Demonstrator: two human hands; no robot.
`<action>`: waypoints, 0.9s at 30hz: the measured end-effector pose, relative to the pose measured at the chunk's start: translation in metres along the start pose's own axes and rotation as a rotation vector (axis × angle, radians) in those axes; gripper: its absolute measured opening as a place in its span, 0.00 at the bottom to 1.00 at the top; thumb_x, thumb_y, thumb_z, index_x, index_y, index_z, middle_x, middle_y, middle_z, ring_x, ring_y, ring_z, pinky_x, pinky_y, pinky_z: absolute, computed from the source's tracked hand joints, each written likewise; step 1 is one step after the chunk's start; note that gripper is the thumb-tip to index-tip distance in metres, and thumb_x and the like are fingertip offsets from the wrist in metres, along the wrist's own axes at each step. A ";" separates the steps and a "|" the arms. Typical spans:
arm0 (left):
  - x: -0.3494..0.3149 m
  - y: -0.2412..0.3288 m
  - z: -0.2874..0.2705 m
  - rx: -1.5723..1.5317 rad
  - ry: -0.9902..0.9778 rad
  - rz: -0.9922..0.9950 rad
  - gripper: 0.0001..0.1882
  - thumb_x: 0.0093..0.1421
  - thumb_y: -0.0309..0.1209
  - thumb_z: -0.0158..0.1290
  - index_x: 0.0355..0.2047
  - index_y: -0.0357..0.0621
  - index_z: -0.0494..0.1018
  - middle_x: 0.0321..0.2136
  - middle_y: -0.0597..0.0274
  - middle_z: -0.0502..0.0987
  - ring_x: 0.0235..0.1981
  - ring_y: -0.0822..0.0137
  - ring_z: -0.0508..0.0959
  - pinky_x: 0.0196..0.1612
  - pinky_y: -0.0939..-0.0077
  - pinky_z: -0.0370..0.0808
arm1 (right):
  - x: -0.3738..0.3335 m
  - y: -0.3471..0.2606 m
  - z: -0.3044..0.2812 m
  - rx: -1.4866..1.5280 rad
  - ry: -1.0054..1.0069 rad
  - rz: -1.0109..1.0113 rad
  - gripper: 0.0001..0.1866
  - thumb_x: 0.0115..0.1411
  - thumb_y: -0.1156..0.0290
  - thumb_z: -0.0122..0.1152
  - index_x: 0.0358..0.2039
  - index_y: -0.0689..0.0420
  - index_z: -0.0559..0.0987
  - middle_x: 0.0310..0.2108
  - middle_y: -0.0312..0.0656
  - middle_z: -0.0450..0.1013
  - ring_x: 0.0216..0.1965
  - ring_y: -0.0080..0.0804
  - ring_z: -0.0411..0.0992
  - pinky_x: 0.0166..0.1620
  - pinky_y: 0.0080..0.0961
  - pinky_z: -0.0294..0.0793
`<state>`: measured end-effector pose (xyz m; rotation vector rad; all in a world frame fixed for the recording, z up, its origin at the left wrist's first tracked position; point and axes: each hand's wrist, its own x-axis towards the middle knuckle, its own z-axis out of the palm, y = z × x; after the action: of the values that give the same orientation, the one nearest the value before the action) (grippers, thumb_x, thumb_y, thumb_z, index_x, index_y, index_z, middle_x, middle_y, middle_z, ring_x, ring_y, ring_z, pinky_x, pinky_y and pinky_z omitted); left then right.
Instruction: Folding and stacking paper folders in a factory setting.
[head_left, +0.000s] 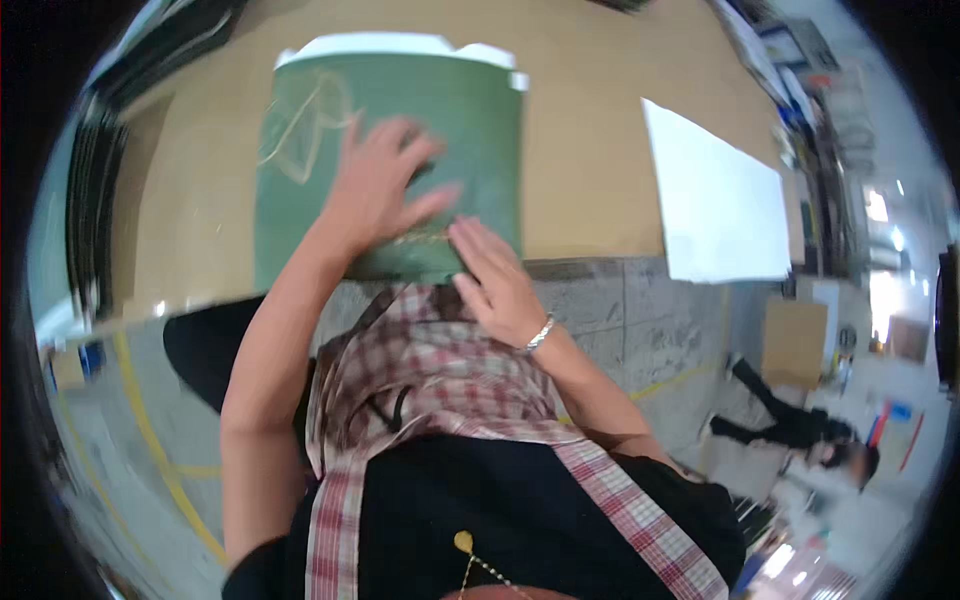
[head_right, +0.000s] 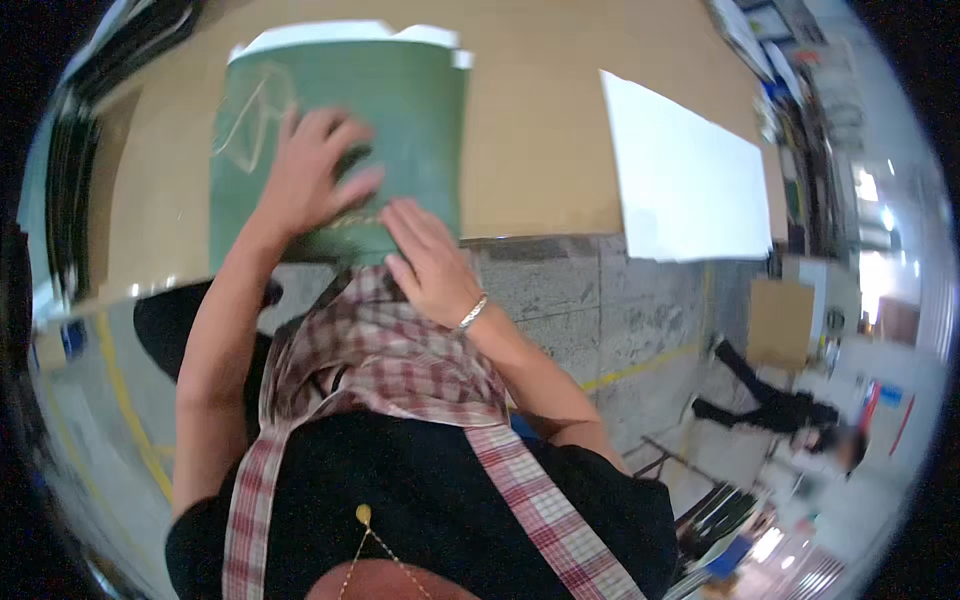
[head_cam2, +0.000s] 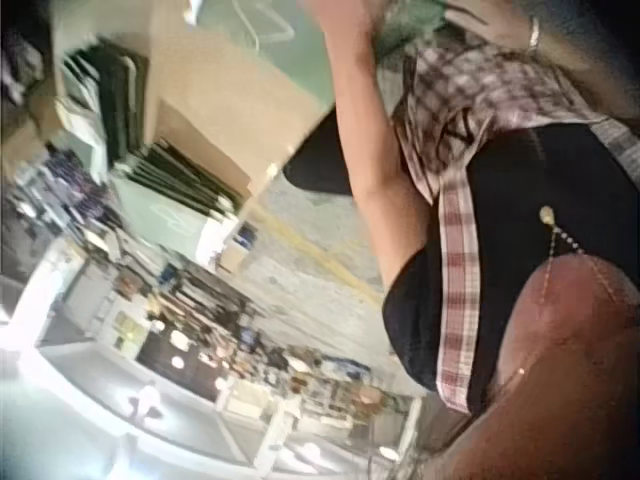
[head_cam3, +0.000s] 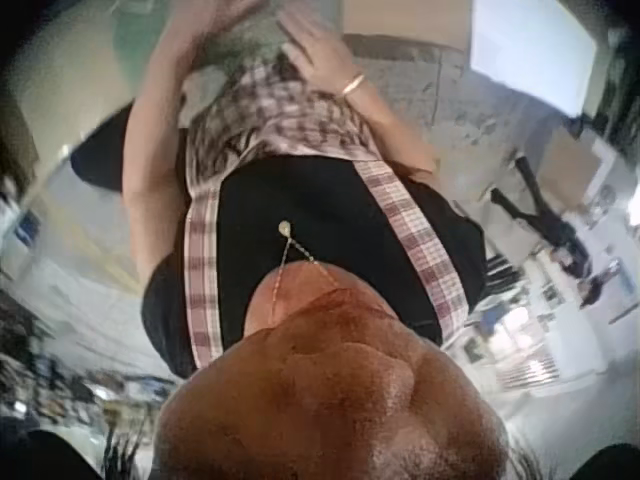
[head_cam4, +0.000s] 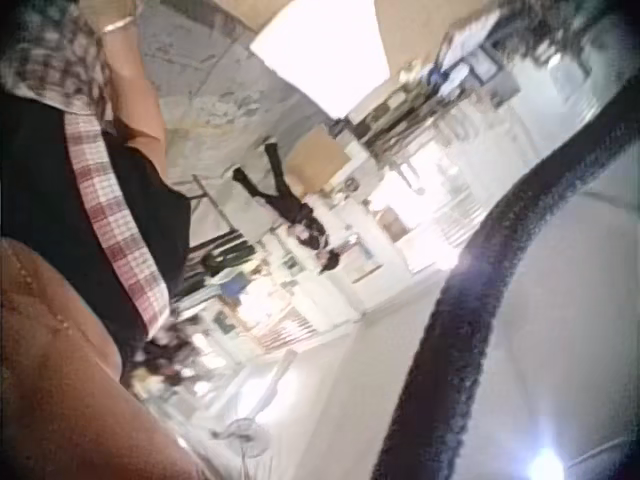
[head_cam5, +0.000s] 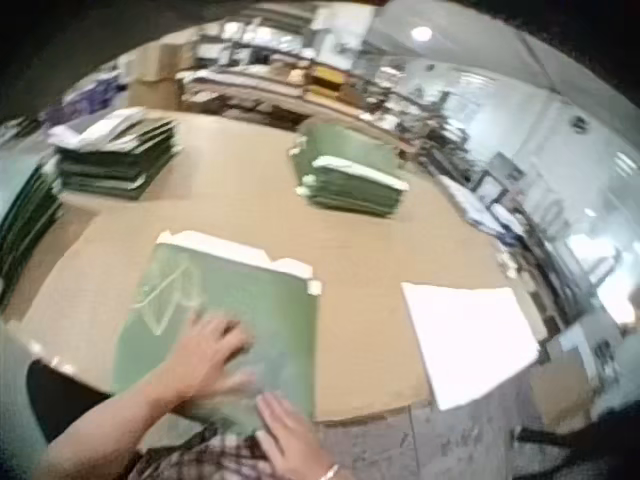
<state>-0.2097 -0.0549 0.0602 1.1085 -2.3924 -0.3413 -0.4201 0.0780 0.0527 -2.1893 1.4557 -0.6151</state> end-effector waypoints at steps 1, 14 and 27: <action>-0.018 0.020 -0.025 0.112 -0.130 0.028 0.36 0.47 0.49 0.66 0.58 0.61 0.70 0.60 0.54 0.65 0.62 0.45 0.62 0.64 0.32 0.51 | -0.001 0.004 0.001 0.191 0.044 -0.053 0.30 0.63 0.68 0.56 0.65 0.59 0.65 0.67 0.51 0.60 0.69 0.49 0.56 0.68 0.42 0.56; -0.072 0.014 -0.026 0.297 -0.363 0.116 0.48 0.44 0.42 0.69 0.66 0.78 0.60 0.71 0.67 0.52 0.68 0.38 0.51 0.68 0.37 0.51 | -0.130 0.219 -0.151 -0.577 0.215 0.540 0.24 0.64 0.54 0.55 0.57 0.51 0.75 0.56 0.56 0.70 0.57 0.54 0.69 0.58 0.44 0.69; -0.080 0.036 -0.013 0.370 -0.350 0.066 0.46 0.47 0.42 0.67 0.67 0.79 0.59 0.72 0.67 0.50 0.70 0.38 0.49 0.69 0.36 0.49 | -0.099 0.201 -0.183 -0.663 0.082 0.841 0.12 0.62 0.61 0.56 0.41 0.52 0.80 0.39 0.46 0.79 0.40 0.50 0.77 0.40 0.49 0.76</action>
<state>-0.1822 0.0293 0.0609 1.2032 -2.8792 -0.0716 -0.7092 0.0792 0.0718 -1.6568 2.6508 0.0999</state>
